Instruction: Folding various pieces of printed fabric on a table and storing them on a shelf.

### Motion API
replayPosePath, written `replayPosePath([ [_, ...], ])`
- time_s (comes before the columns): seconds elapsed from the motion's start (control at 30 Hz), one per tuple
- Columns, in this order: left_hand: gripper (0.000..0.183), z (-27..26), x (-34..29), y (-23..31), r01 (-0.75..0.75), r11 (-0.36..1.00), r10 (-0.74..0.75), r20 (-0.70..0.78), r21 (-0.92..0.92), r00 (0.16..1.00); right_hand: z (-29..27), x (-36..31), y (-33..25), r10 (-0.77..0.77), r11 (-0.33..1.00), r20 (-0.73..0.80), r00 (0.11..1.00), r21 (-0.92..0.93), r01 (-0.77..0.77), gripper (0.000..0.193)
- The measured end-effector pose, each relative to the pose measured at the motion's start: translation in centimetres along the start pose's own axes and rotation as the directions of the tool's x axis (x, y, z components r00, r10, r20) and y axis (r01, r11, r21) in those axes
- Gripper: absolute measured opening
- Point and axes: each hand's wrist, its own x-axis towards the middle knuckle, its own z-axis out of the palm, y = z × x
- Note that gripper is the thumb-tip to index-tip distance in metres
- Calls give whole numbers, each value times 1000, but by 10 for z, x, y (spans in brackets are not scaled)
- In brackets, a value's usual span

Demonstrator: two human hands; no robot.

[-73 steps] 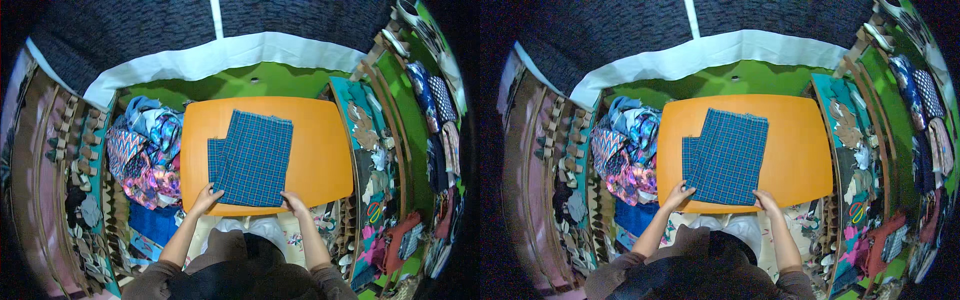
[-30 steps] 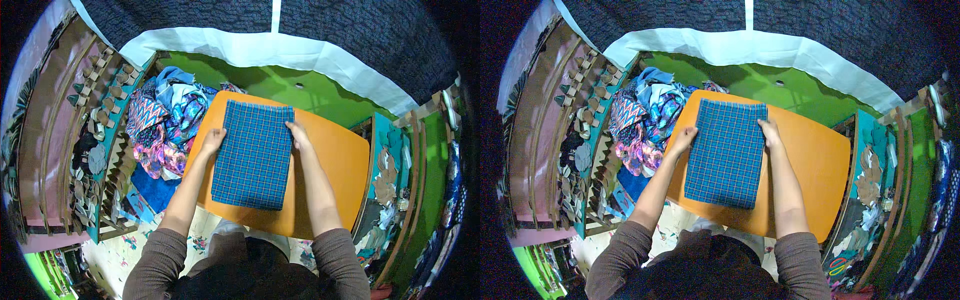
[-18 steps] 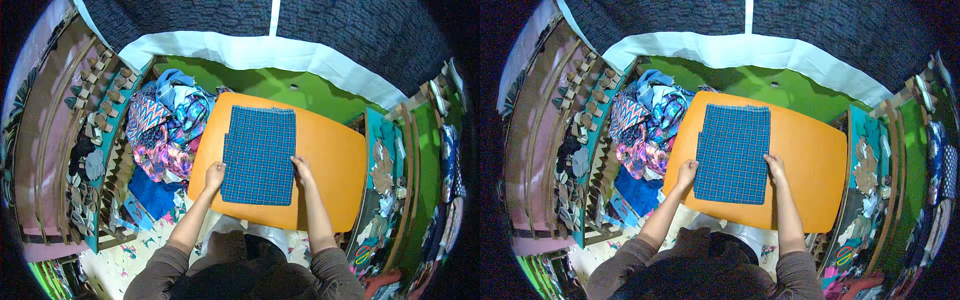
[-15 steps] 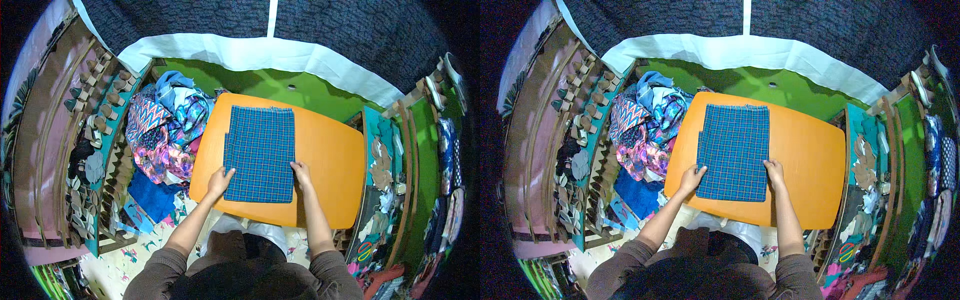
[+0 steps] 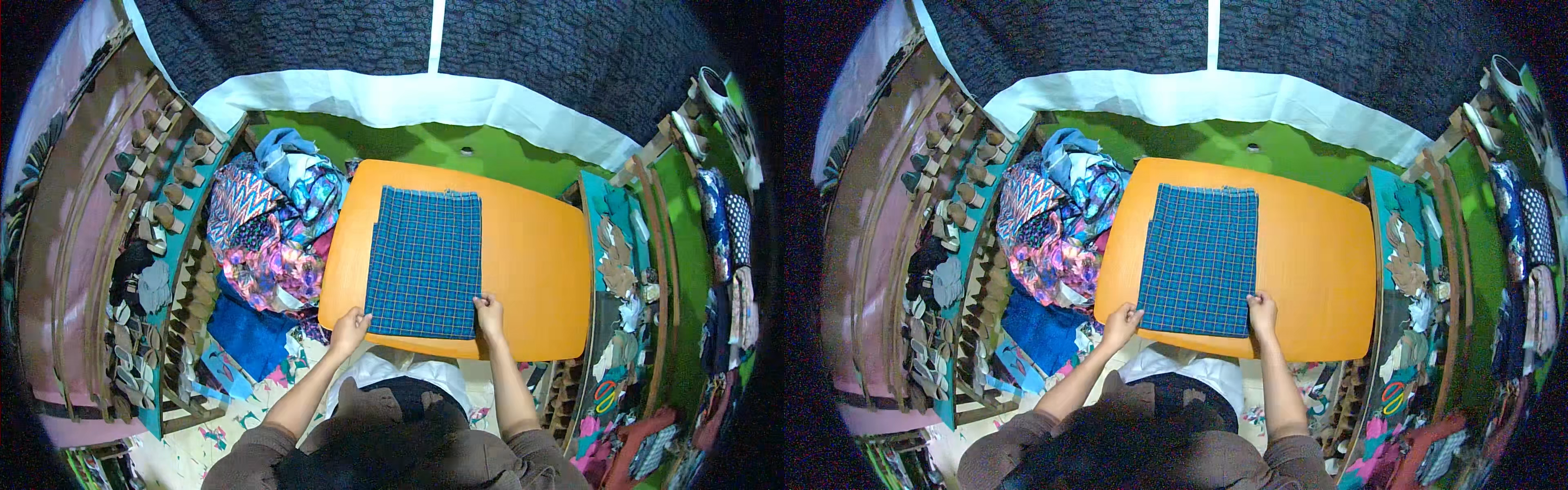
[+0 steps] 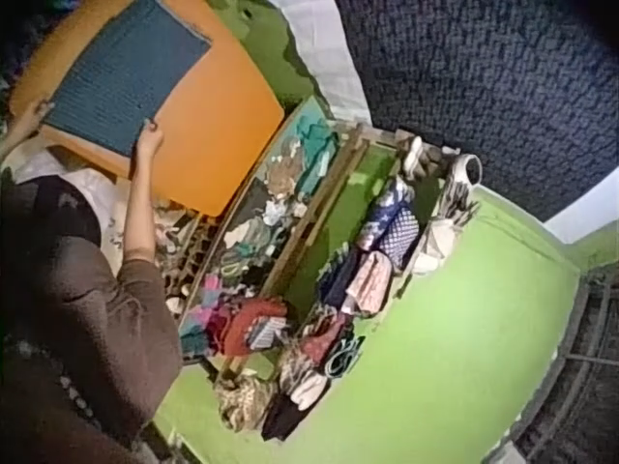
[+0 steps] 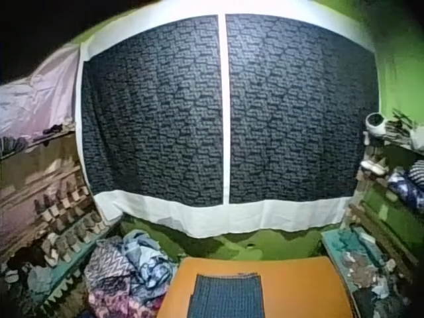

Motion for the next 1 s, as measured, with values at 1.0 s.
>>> replayPosePath([
  [1.0, 23, -61, 5, 49, -730, 641, 661, 315, 237, 682, -60, -48, -92, -244, 675, 778, 579, -292, 677, 40],
])
